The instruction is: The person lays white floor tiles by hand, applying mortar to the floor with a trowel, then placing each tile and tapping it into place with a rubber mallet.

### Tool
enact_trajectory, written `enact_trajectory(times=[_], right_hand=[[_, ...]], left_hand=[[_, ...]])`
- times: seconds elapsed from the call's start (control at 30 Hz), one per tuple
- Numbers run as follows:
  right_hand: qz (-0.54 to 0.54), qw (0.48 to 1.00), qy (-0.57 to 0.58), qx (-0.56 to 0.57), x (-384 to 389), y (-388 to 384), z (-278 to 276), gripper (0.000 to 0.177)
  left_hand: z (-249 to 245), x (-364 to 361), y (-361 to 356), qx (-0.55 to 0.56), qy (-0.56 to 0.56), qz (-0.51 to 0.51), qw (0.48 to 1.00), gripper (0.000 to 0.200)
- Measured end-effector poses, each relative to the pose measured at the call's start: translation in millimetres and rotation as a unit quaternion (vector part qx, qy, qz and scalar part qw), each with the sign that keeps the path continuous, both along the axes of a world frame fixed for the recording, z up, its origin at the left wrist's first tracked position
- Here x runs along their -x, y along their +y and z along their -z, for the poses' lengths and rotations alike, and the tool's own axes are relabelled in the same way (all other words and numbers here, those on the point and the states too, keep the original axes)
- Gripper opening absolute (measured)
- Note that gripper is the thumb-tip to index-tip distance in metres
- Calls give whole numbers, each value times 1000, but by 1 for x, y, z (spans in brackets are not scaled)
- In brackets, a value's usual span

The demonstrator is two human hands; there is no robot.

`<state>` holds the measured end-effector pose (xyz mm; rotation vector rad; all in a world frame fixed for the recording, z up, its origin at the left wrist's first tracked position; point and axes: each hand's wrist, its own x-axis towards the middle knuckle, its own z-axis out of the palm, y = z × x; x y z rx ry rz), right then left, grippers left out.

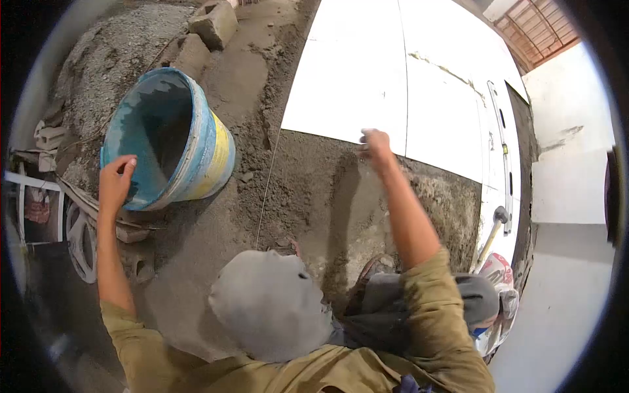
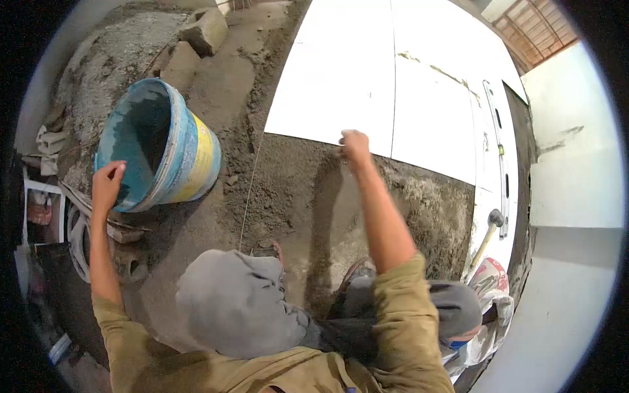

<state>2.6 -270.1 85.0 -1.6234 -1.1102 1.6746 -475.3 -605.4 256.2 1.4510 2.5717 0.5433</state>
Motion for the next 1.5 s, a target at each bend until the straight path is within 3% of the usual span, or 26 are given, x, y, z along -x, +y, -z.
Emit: enact_trajectory(times=[0.07,0.1,0.2,0.27,0.3,0.37,0.43,0.53,0.6,0.8,0.93,1.07,1.13,1.43,1.5], right_hand=[[50,986,151,54,25,-30,26,45],[111,974,186,61,35,-34,48,45],[171,961,209,62,50,-42,56,57],[219,946,236,44,52,-41,63,40],[229,943,237,39,53,-39,66,40],[237,935,250,87,53,-35,67,18],[259,928,248,105,57,-37,55,8],[271,916,273,117,58,-38,49,12],[274,912,282,120,59,-36,46,14],[266,884,351,159,55,-33,47,34],[291,853,402,162,56,-29,51,36],[380,807,426,149,63,-32,52,29],[450,751,454,168,65,-32,58,22],[479,710,483,183,77,-28,48,20],[529,691,446,210,76,-27,49,17]], left_hand=[[-6,-11,9,-33,-36,13,999,29],[-1,-8,9,-27,-42,23,998,29],[10,8,0,8,0,41,999,28],[-3,-3,8,57,-3,29,998,29],[-7,-8,10,103,-5,4,995,29],[0,-5,7,61,14,27,998,29],[7,1,5,16,29,49,998,28],[10,3,4,19,43,51,998,29],[9,3,4,15,-47,9,999,26],[2,-6,9,41,-5,14,999,24],[3,-5,9,39,-5,11,999,24],[2,-5,8,27,-6,23,999,24],[5,0,6,23,-2,34,999,24],[6,2,6,35,-21,13,999,21],[4,1,7,48,7,20,999,21]])
